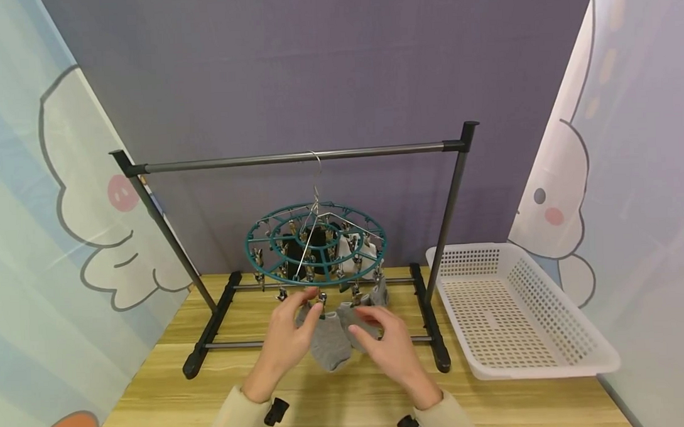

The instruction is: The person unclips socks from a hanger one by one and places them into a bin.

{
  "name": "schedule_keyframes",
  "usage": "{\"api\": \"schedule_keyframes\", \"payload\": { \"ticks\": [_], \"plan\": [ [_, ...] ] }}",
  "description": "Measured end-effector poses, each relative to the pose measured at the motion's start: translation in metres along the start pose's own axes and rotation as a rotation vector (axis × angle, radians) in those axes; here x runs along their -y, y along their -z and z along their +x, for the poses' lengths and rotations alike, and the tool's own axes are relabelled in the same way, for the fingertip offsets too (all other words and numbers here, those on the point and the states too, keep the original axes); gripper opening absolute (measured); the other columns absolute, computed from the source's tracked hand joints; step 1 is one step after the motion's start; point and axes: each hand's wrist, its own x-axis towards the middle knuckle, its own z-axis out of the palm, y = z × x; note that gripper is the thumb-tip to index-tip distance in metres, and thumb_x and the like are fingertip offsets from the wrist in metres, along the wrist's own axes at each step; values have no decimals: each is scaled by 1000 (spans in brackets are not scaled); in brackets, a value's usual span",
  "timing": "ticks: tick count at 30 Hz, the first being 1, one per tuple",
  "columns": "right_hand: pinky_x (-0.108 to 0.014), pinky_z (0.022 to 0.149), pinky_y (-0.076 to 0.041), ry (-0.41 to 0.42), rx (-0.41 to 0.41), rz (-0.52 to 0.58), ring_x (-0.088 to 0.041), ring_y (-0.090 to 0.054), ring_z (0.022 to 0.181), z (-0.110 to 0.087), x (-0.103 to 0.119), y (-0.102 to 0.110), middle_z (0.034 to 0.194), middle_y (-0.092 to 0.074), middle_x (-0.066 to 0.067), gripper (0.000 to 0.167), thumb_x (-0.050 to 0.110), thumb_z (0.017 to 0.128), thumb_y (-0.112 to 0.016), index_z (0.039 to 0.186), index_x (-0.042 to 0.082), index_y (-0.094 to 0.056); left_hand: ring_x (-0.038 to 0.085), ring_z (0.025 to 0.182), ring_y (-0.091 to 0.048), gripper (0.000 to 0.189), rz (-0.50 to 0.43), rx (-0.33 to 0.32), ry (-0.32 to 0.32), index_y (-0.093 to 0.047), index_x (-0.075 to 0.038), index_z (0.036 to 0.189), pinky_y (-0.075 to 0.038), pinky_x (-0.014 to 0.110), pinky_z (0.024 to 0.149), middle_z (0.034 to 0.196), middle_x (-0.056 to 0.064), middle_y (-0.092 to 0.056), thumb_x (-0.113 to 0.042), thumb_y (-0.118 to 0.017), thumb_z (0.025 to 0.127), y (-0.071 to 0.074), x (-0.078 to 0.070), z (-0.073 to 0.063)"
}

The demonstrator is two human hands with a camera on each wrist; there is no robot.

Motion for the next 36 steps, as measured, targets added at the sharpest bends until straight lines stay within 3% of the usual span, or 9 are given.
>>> {"api": "schedule_keyframes", "payload": {
  "ticks": [6,10,20,27,36],
  "plan": [
    [-45,94,-55,4,43,55,-25,-67,108,8,5,-8,123,-69,-7,33,18,96,-73,128,8,-69,26,105,-65,33,-63,56,21,-65,-2,130,-54,48,88,118,10,-70,-19,-63,103,2,1,5],
    [-42,95,-55,-15,72,73,-27,-67,109,12,4,-13,122,-69,-8,34,19,96,-72,128,6,-68,23,101,-65,33,-95,90,31,-66,-2,130,-54,48,86,109,6,-71,-22,-63,103,3,3,8],
    [-36,92,-55,-64,124,103,-23,-67,103,18,1,-21,114,-70,-8,33,19,98,-71,126,3,-68,14,83,-61,28,-202,185,84,-71,-5,120,-52,30,71,95,-2,-65,-27,-63,103,5,5,14],
    [-28,80,-57,-109,148,168,-19,-68,91,18,3,-24,104,-70,-12,23,16,97,-72,113,-1,-71,16,90,-63,27,-242,212,123,-71,-8,120,-54,30,76,101,-1,-67,-28,-62,104,6,3,16],
    [-29,70,-55,-120,173,172,-15,-65,80,18,8,-25,96,-70,-10,15,14,96,-72,103,0,-71,19,93,-63,24,-249,218,131,-70,-9,118,-55,32,78,103,1,-67,-27,-61,104,5,2,16]
  ]
}}
